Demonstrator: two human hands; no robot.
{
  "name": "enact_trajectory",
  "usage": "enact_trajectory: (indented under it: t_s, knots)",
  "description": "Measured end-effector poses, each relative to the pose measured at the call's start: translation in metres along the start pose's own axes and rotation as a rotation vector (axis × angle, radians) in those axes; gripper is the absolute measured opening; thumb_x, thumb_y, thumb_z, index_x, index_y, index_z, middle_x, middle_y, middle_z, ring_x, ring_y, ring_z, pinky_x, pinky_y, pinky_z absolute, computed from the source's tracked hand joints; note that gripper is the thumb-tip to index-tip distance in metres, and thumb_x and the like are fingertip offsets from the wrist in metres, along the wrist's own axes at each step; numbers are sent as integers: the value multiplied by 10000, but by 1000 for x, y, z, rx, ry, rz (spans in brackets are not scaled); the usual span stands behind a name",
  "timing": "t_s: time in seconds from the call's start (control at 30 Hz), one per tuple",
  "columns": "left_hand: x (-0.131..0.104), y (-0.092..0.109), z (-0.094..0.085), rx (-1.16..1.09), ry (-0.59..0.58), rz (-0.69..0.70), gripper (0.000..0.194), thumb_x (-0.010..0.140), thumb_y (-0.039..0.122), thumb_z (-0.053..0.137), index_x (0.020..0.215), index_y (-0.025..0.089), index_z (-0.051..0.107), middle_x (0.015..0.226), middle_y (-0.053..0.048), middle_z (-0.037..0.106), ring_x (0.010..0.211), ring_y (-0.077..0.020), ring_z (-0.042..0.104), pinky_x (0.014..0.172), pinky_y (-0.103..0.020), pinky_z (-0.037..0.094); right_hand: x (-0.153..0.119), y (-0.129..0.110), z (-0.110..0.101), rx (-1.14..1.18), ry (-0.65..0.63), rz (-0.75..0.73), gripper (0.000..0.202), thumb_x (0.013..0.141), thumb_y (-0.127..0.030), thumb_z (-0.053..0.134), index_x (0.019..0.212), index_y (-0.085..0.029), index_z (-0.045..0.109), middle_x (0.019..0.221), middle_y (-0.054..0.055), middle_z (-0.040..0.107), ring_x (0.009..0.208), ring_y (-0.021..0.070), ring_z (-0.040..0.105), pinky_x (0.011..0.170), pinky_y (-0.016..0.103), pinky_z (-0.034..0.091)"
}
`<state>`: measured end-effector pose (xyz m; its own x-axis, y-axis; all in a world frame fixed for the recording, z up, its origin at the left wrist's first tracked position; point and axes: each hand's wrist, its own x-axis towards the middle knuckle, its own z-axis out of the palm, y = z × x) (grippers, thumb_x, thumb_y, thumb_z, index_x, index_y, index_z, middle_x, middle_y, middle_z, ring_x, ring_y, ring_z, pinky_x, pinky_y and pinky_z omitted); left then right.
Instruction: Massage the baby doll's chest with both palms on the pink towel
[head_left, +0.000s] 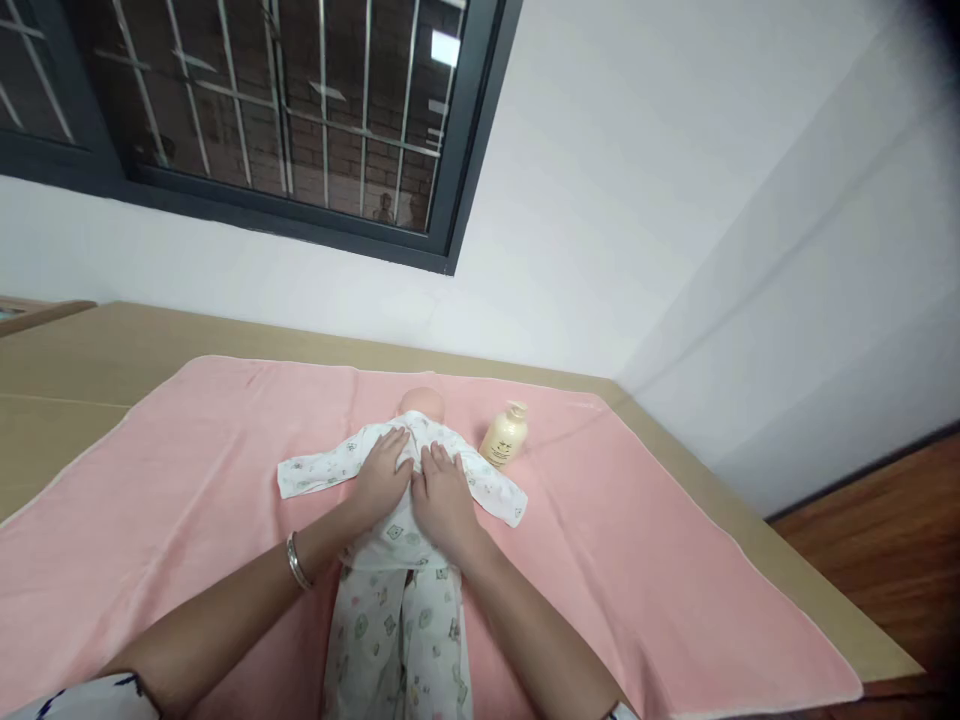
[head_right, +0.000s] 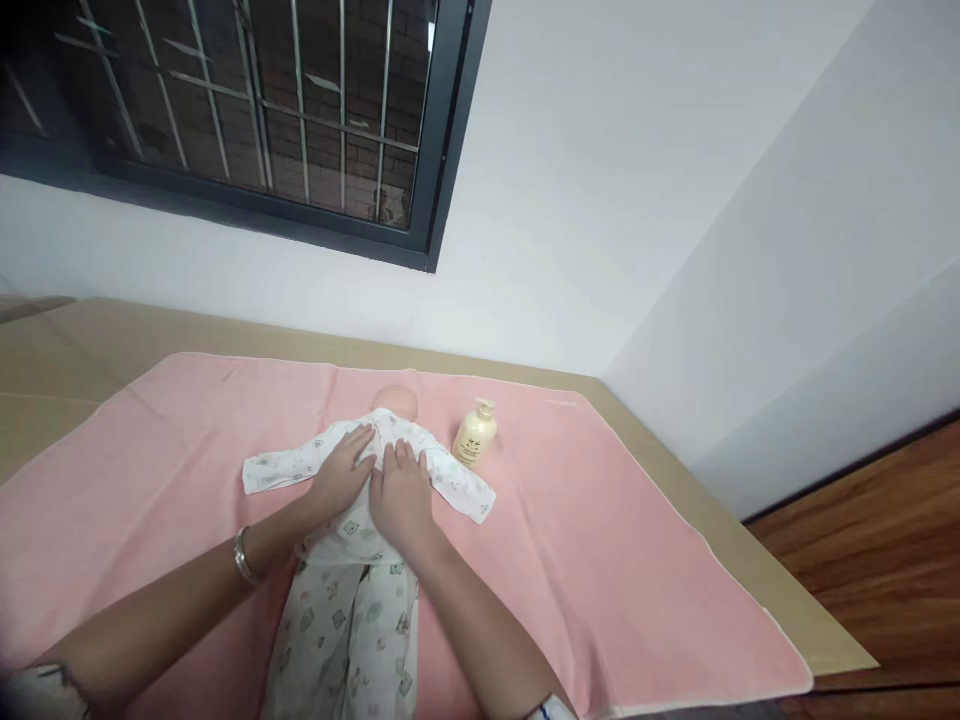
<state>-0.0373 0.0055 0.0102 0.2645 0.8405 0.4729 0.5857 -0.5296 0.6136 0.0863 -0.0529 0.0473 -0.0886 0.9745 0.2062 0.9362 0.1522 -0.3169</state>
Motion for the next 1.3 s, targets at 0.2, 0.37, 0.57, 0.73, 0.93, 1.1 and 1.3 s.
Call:
enact_trajectory:
  t_s: [0.2,0.37,0.57,0.73,0.93,1.1,1.3]
  knots:
    - [-32,24,6,105,-26,154,407,915,196,416,1279,169,597,1450,-98,521,1426,-292,358,1181,-545,286,52,44,-23,42,-65,241,566,1023,-391,245,1457,-58,391,1538,226,332,1468,300,241,1182,547,89]
    - [-3,2,-11,26,14,41,442,939,253,402,1338,131,544,1407,-126,558,1344,-267,476,1149,-487,369,21,25,-10,34,-46,114,562,1008,-338,281,1483,-48,353,1556,206,306,1481,302,203,1197,498,113]
    - [13,-5,-5,117,-10,30,485,960,271,344,1359,46,503,1440,-197,505,1388,-292,419,1169,-488,323,-8,9,-1,129,-14,-108,534,990,-310,324,1472,-90,388,1566,150,317,1479,275,216,1202,456,179]
    - [-28,12,11,152,-26,139,485,967,248,326,1412,105,457,1513,-142,433,1456,-276,302,1193,-511,260,35,28,-18,120,36,-20,424,1003,-283,281,1279,-147,573,1408,127,538,1358,220,430,1135,405,303]
    - [-1,2,3,72,-88,-21,487,973,313,344,1395,114,485,1500,-130,454,1424,-248,370,1185,-449,277,42,14,-4,54,87,36,454,970,-209,315,1355,-50,497,1470,222,440,1417,287,334,1159,493,219]
    - [43,-6,5,79,-68,-162,475,966,294,323,1343,91,527,1449,-184,501,1418,-307,371,1156,-519,273,10,-16,16,-27,101,45,568,939,-201,369,1473,-7,355,1550,220,311,1479,322,192,1192,500,152]
    - [24,-3,9,74,-44,-118,492,980,295,298,1384,85,485,1492,-178,449,1443,-278,331,1182,-485,241,-12,-13,11,76,29,-32,599,921,-178,362,1497,-16,317,1578,171,274,1496,293,133,1213,472,143]
